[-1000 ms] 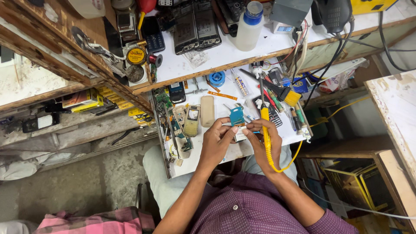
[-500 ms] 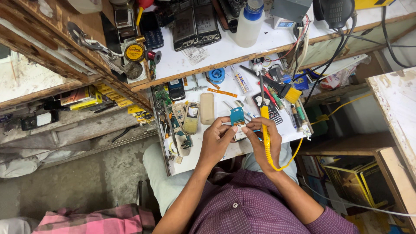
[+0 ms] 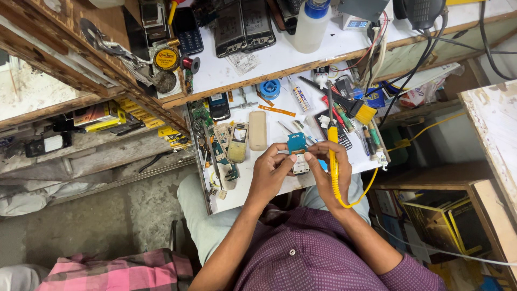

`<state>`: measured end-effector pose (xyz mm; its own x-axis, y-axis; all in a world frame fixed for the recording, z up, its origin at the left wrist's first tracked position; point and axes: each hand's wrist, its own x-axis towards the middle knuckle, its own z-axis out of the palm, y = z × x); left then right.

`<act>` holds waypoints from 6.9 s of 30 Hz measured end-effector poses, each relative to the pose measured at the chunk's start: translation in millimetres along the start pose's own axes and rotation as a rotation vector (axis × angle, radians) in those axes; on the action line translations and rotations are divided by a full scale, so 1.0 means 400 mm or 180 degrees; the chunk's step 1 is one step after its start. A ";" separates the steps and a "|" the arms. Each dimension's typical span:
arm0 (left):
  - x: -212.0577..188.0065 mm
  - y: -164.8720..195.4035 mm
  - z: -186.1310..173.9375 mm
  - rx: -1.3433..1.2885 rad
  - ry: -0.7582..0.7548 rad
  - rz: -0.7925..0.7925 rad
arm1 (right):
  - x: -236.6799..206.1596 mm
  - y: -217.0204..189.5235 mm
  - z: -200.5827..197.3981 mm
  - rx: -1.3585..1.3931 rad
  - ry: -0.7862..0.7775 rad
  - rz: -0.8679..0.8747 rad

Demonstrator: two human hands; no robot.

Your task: The person holds a small white circuit board against a teal stand on the workbench and solders its contacts with a yellow-handled soldering iron, repositioning the board and touching the iron to different points. Near the end they set the board down and pick up a small bottle and a cloth.

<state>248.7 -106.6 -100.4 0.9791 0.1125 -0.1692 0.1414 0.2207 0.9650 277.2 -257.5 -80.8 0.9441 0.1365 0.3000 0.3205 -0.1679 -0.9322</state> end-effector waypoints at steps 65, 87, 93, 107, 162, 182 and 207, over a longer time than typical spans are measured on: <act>0.001 -0.005 0.012 -0.0041 0.0097 -0.0256 | 0.012 -0.022 0.026 0.0314 -0.0005 0.0425; -0.002 -0.005 0.007 -0.0025 0.0150 -0.0258 | 0.011 -0.019 0.034 0.0304 -0.0043 0.0460; -0.002 -0.008 0.008 -0.0034 0.0152 -0.0255 | 0.011 -0.018 0.034 0.0402 -0.0044 0.0450; 0.000 -0.018 0.012 -0.0053 0.0195 -0.0140 | 0.006 -0.006 0.028 0.0374 -0.0046 0.0435; 0.012 -0.003 0.023 0.0077 0.0342 -0.0227 | 0.016 -0.018 0.029 0.0324 -0.0064 0.0531; 0.012 -0.015 0.020 0.0125 0.0285 -0.0286 | 0.018 -0.015 0.026 0.0326 -0.0077 0.0528; 0.017 -0.012 0.024 0.0168 0.0233 -0.0177 | 0.026 -0.024 0.025 0.0384 -0.0091 0.0457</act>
<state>256.1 -116.0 -104.2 0.9565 0.1726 -0.2351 0.2046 0.1776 0.9626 283.2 -244.5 -70.6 0.9764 0.1475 0.1580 0.1696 -0.0695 -0.9831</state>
